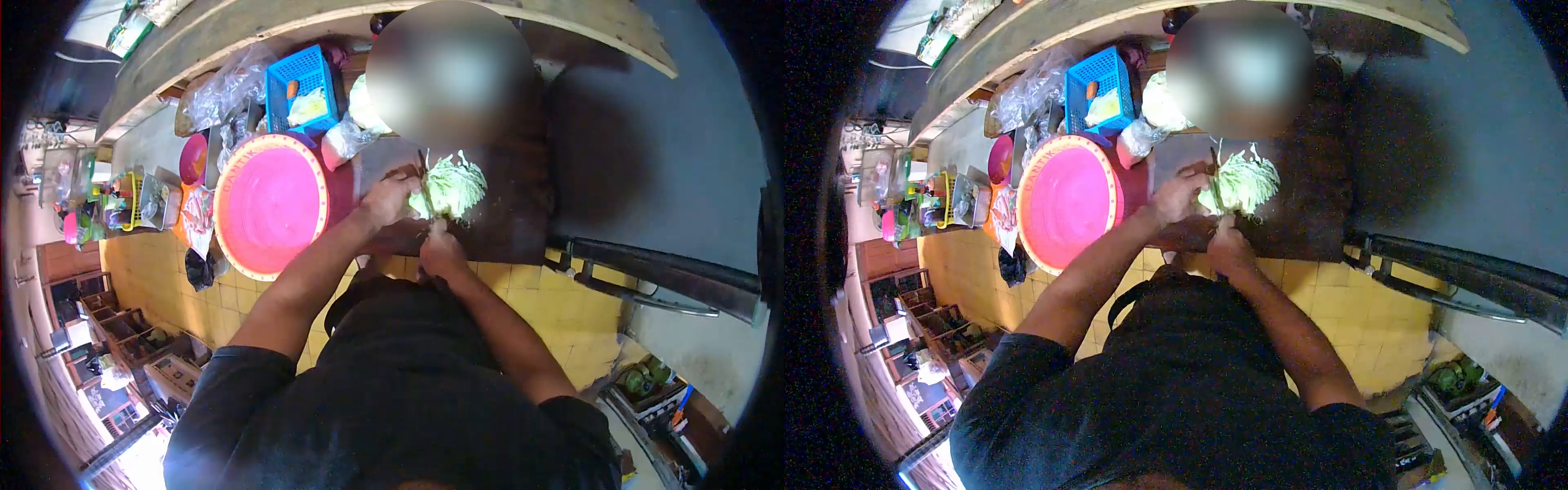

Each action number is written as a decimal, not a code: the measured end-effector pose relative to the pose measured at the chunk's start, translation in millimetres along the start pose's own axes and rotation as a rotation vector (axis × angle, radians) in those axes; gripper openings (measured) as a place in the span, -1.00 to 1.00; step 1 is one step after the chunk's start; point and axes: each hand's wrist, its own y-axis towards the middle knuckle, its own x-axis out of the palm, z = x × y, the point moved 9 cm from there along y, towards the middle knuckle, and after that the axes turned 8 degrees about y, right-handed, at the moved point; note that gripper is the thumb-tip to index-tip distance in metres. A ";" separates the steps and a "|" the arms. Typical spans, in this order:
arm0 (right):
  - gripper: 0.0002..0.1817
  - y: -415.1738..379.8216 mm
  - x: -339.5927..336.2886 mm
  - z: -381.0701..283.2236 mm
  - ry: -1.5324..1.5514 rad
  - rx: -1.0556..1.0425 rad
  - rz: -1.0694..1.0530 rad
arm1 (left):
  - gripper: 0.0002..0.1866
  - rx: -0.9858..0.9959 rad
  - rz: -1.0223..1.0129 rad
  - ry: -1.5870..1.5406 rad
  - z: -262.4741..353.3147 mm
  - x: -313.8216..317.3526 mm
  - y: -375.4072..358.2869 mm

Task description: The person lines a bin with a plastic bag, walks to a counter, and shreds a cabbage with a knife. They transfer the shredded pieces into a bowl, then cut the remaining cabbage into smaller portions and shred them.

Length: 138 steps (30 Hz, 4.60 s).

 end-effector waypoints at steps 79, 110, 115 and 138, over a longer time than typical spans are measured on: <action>-0.61 6.3 -14.4 -25.0 -0.106 -0.055 0.006 | -0.57 0.000 0.186 0.009 -14.1 -0.7 -35.5; -0.67 4.7 19.7 0.9 -0.149 -0.063 -0.064 | -0.68 -0.031 0.333 -0.001 -12.1 1.2 -54.6; -0.62 11.6 -0.8 -21.2 -0.074 -0.080 -0.065 | -0.64 -0.049 0.275 -0.006 -14.6 4.0 -50.5; -0.65 -4.8 -11.1 -3.9 -0.092 -0.099 -0.030 | -0.63 0.004 0.202 0.209 18.7 -11.9 -35.6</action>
